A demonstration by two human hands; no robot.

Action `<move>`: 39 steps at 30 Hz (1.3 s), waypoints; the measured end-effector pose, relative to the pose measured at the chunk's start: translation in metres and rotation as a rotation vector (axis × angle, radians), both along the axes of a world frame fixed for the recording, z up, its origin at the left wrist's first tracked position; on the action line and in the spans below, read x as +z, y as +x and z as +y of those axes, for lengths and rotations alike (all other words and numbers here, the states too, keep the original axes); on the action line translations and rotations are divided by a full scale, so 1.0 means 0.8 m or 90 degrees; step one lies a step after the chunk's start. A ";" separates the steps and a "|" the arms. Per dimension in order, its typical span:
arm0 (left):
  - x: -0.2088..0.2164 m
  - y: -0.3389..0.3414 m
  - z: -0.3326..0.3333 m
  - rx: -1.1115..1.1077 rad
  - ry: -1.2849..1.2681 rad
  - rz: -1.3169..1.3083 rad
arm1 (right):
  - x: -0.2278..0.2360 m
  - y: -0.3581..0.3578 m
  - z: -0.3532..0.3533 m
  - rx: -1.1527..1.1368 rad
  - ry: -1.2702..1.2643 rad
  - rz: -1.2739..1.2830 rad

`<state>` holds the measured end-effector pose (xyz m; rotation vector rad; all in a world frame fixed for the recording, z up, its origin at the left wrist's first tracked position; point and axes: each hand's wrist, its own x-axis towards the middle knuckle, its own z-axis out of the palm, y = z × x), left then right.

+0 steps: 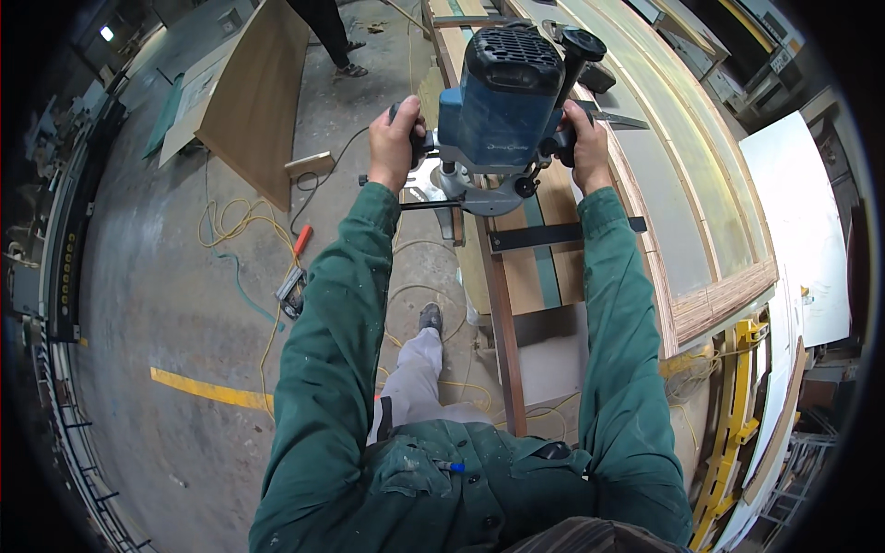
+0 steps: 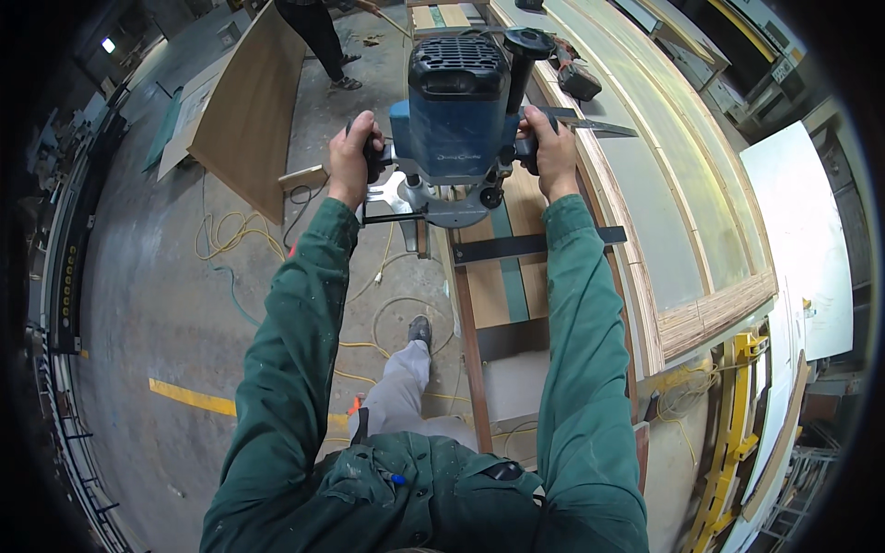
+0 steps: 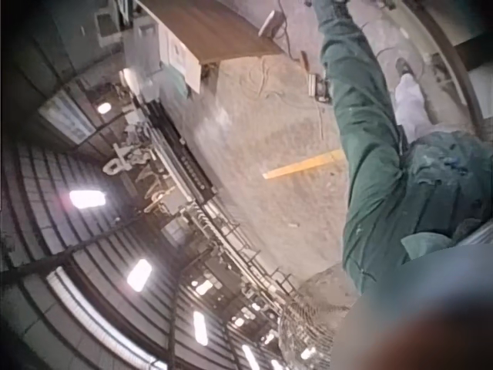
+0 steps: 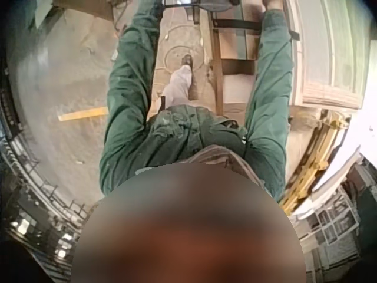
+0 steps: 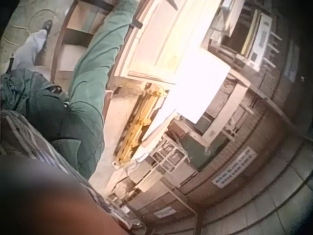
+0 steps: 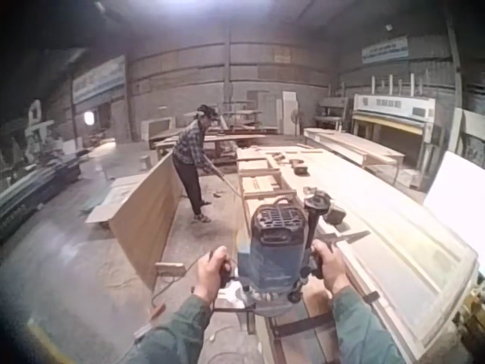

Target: Routing the edge of a wooden frame component using a handheld power router.

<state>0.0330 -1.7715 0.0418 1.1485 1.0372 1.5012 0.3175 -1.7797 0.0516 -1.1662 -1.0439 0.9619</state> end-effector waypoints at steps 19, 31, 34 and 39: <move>-0.002 0.017 0.034 0.042 0.031 -0.057 | -0.010 0.015 0.077 0.042 0.018 -0.009; -0.004 0.018 0.014 0.038 0.033 -0.060 | -0.018 0.022 0.062 0.048 0.036 0.024; 0.000 0.016 0.009 0.023 0.012 -0.049 | -0.015 0.025 0.054 0.036 0.028 0.033; 0.000 0.014 0.007 0.014 0.023 -0.029 | -0.010 0.022 0.041 0.026 0.014 0.039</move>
